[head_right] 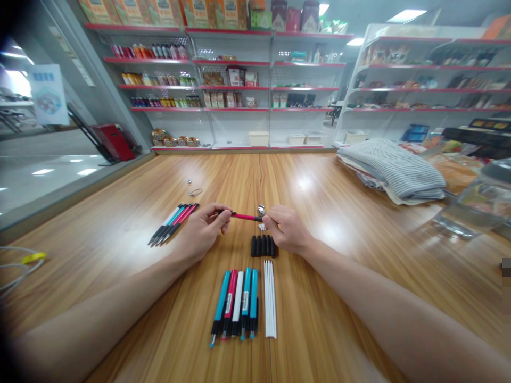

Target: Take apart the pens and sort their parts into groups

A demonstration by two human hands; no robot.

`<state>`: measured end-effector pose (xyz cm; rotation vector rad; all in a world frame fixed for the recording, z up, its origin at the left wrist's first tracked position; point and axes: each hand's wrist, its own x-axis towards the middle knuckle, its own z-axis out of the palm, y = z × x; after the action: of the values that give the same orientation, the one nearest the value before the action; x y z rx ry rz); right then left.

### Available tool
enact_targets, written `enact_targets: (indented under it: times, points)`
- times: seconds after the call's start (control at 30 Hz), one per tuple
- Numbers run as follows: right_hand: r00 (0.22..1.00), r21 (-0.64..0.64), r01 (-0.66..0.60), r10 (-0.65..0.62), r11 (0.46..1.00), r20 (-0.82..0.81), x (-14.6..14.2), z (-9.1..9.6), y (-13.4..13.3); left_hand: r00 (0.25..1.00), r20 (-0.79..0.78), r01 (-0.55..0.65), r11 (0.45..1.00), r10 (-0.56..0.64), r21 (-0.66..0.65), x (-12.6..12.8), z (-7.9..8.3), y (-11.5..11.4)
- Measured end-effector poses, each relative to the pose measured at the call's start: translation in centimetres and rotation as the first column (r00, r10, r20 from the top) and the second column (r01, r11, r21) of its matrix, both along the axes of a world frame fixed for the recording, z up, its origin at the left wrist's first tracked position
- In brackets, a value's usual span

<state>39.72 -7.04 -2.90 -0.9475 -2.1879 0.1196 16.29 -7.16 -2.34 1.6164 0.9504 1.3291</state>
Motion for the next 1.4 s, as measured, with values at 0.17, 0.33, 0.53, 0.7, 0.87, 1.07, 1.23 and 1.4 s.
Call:
enact_targets:
  times: [0.17, 0.33, 0.53, 0.7, 0.87, 1.07, 1.23, 1.4]
  points:
    - [0.999, -0.027, 0.010, -0.009, 1.000, 0.051, -0.1, 0.1, 0.0, 0.973, -0.220, -0.035, 0.988, 0.068, 0.148, 0.1, -0.2, -0.3]
    - [0.989, 0.025, -0.032, 0.028, 0.999, 0.145, -0.4, 0.0, 0.1, 0.927, -0.366, -0.019, 0.983, 0.085, 0.180, 0.3, 0.1, -1.0]
    - [0.972, 0.160, 0.007, -0.045, 0.987, 0.232, -0.6, 0.2, 0.1, 0.943, -0.031, 0.307, 0.904, -0.330, -0.297, 0.0, 0.1, -0.3]
    - [0.953, 0.248, 0.075, -0.142, 0.966, 0.267, -1.0, 0.7, -0.2, 0.910, 0.066, 0.404, 0.836, -0.410, -0.372, -0.1, -0.5, 0.1]
    - [0.951, 0.166, 0.152, -0.190, 0.974, 0.243, -0.7, 0.4, 0.0, 0.902, -0.431, 0.103, 0.977, -0.012, 0.188, 0.1, -0.3, -0.6]
    - [0.954, 0.086, 0.172, -0.187, 0.981, 0.233, -0.5, -0.2, 0.3, 0.667, -0.680, 0.227, 0.786, 0.305, 0.575, -0.5, 0.1, 0.0]
    - [0.946, 0.134, 0.147, -0.178, 0.980, 0.270, -0.7, 0.2, 0.0, 0.614, -0.725, 0.215, 0.819, 0.310, 0.532, -0.4, 0.0, -0.2]
    - [0.944, 0.207, 0.142, -0.195, 0.968, 0.265, -0.8, 1.0, -0.5, 0.718, -0.670, 0.115, 0.917, 0.189, 0.382, -0.1, -0.4, -0.5]
